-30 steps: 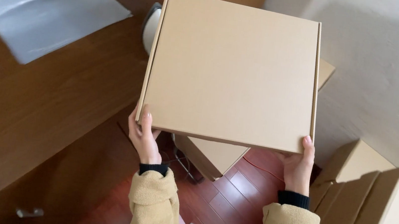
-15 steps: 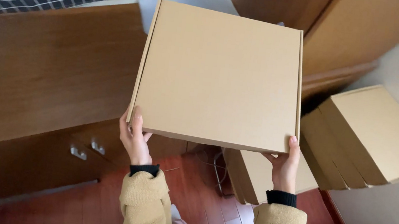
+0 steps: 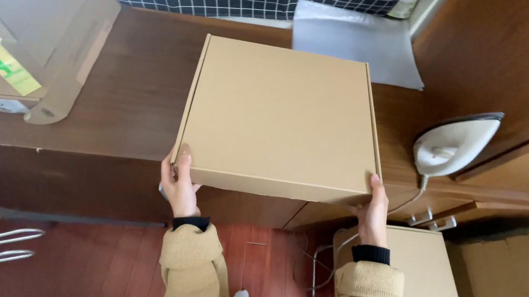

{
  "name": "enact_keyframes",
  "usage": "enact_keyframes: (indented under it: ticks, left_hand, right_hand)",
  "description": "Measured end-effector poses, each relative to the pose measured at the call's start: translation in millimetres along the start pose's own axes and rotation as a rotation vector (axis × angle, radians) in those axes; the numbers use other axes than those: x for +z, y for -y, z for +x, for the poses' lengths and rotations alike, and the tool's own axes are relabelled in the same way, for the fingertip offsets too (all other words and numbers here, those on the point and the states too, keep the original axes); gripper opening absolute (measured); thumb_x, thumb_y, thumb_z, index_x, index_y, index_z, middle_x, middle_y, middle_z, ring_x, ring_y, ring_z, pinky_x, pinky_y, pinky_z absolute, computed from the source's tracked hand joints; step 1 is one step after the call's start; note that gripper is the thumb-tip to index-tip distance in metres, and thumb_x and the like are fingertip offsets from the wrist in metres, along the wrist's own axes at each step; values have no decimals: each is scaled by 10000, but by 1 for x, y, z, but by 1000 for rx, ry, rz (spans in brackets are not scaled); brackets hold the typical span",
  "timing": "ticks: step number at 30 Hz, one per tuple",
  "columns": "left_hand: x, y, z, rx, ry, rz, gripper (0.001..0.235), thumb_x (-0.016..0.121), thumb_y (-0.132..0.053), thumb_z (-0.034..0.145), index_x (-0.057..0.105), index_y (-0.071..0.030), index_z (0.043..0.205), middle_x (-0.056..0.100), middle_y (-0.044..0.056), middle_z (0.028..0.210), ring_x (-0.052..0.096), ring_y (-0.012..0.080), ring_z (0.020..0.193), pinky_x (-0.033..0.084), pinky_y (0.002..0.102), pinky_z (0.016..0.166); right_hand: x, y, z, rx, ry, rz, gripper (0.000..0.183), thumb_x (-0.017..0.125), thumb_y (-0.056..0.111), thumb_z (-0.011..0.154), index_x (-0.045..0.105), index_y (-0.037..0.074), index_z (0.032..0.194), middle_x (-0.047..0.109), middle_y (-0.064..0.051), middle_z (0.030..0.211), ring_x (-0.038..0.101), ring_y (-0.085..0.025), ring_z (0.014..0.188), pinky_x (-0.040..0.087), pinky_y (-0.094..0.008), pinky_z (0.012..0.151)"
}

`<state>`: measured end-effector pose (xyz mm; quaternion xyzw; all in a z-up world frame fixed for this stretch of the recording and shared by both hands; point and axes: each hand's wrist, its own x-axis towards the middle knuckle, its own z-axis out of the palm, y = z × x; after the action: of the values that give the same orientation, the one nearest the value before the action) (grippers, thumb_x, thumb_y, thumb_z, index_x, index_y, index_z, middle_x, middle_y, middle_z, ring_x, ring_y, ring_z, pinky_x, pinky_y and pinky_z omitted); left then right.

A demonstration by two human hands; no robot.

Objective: The person picks up a cardboard box, places it on a table, and opens it to remove a plastic-wrapped blue-and-white striped shirt. They remove the shirt from the plastic, unfold it on the table, smooth it out, and then hang it on a green hanger on a clothing rack.

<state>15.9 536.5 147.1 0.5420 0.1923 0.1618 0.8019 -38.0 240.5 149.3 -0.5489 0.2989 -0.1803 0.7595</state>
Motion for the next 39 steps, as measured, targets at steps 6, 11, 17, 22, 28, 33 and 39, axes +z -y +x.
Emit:
enact_keyframes:
  ticks: [6,11,17,22,28,33,39]
  left_hand:
    - [-7,-5,31,-30,-67,-28,462,632,-314,806,482,-124,1199,436,216,1178,446,374,1113,439,583,809]
    - [-10,-7,53,-64,-124,8,494,649,-308,791,481,-100,1206,442,233,1191,444,393,1117,440,590,796]
    - [-3,6,94,-105,-226,4,502,665,-313,776,492,-121,1206,443,213,1220,459,399,1107,462,568,773]
    - [14,6,127,-92,-265,18,484,661,-330,784,505,-134,1199,457,210,1210,471,385,1094,470,565,758]
    - [29,19,169,-86,-355,42,475,668,-366,782,521,-159,1185,484,197,1182,492,384,1071,478,565,736]
    - [37,30,196,-95,-414,75,469,667,-367,779,529,-152,1172,480,231,1177,476,409,1082,466,579,739]
    - [43,39,233,-45,-415,167,482,651,-405,794,521,-155,1185,461,220,1230,425,367,1161,440,533,818]
  right_hand:
    - [33,-15,27,-2,28,-70,608,517,428,837,388,12,1262,418,-238,1234,468,-420,1072,421,-605,745]
    - [50,-32,59,-6,65,-176,583,526,418,836,434,11,1243,457,-222,1173,518,-393,998,464,-548,689]
    - [98,-24,78,6,105,-236,585,546,410,823,464,-7,1224,458,-236,1148,505,-373,992,445,-560,704]
    - [155,17,79,38,153,-323,640,523,449,798,438,22,1268,417,-226,1226,438,-380,1108,350,-636,808]
    - [188,15,130,71,230,-377,685,533,477,794,425,4,1279,393,-256,1254,440,-420,1100,381,-579,807]
    - [213,19,159,96,286,-425,737,525,501,779,402,-18,1287,369,-288,1277,430,-474,1099,374,-574,831]
    - [241,39,163,128,334,-449,759,493,493,802,331,-38,1320,276,-298,1346,368,-502,1141,379,-584,828]
